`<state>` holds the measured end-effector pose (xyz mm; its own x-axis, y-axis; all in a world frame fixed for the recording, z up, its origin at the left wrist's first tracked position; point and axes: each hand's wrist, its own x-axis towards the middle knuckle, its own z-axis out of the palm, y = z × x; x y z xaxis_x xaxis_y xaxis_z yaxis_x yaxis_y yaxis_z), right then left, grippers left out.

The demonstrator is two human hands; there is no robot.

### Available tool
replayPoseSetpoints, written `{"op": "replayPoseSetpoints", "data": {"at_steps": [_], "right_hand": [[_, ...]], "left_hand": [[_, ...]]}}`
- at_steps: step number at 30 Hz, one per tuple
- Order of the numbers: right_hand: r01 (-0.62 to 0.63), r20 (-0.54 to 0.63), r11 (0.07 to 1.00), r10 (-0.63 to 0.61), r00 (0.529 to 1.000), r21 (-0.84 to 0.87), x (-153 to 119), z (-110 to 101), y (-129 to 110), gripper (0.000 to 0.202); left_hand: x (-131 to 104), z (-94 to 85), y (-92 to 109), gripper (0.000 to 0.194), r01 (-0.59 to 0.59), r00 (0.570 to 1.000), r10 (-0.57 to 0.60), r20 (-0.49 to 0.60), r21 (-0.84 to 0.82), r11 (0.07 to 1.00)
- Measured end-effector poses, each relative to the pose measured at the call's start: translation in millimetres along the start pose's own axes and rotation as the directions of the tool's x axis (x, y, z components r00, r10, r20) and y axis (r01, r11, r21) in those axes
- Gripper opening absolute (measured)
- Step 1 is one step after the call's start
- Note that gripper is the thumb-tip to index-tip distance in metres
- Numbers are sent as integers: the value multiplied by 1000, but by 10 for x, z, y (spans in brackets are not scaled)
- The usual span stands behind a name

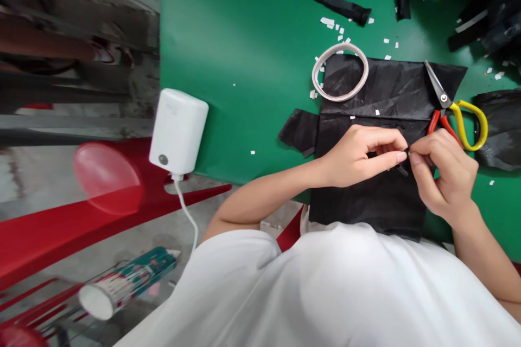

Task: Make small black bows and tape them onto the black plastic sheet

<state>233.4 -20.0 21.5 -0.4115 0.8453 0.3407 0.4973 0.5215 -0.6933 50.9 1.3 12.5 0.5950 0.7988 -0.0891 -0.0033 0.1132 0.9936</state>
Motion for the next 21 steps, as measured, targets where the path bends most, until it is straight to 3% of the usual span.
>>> {"op": "replayPoseSetpoints", "data": {"at_steps": [6,14,21], "right_hand": [[-6,-1,1000,6,1000,-11,0,12,-5,19],[-121,38,992,120,992,28,-26,0,0,9],[-140,34,974,136,990,177,-21,-8,-26,14]], "left_hand": [[6,-18,3,18,-34,999,34,3,33,999],[14,-35,1,14,-200,980,197,34,241,950],[18,-22,-4,20,-147,989,144,28,136,980]]}}
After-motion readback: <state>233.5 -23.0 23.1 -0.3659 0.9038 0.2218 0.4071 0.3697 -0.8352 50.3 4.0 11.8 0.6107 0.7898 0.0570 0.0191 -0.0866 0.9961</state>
